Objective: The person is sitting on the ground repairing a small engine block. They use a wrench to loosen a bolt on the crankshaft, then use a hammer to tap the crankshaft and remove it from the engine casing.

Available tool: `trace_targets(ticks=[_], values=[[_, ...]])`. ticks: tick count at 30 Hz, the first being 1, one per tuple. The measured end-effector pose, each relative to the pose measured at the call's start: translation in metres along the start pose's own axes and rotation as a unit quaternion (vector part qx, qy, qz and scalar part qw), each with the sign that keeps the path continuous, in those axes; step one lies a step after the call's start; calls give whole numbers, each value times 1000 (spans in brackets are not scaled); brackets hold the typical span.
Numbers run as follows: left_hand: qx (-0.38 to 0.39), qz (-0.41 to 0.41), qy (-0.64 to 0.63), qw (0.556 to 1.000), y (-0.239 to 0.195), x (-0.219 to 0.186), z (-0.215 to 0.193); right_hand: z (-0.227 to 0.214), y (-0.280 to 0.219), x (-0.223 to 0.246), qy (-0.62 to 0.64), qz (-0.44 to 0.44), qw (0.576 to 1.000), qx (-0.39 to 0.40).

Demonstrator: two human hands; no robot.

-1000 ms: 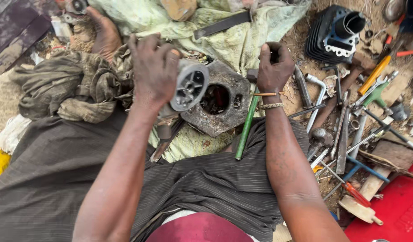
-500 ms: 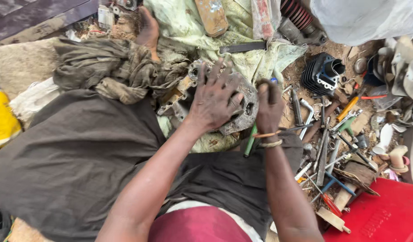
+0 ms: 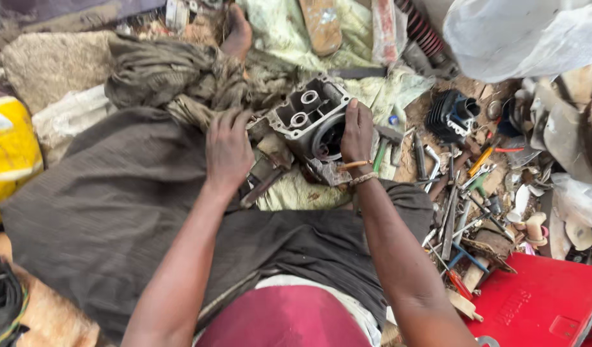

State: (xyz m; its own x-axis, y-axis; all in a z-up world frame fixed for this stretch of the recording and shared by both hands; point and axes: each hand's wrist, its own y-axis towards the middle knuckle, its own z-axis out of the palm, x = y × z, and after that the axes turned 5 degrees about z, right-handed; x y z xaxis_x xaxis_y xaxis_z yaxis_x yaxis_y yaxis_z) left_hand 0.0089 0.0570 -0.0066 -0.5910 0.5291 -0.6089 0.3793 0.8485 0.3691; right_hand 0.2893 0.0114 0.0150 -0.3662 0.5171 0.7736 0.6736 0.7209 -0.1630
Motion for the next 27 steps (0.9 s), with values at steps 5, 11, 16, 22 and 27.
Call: trace_targets(ticks=[5,11,16,22,27], values=[[153,110,193,963,90,48,4,11,34,6,-34,-1,999,-30],[125,43,75,988,82,109,23,14,56,-7,-37,-5,999,-5],[-207,-138,46,968,73,129,-44,14,72,-1,-71,0,997,1],[-100,-113,43,988,29,67,-154,21,46,15,-139,-73,986,-53],[3,-102,-72,992,19,14,-140,25,16,12,-147,-180,964,-129]])
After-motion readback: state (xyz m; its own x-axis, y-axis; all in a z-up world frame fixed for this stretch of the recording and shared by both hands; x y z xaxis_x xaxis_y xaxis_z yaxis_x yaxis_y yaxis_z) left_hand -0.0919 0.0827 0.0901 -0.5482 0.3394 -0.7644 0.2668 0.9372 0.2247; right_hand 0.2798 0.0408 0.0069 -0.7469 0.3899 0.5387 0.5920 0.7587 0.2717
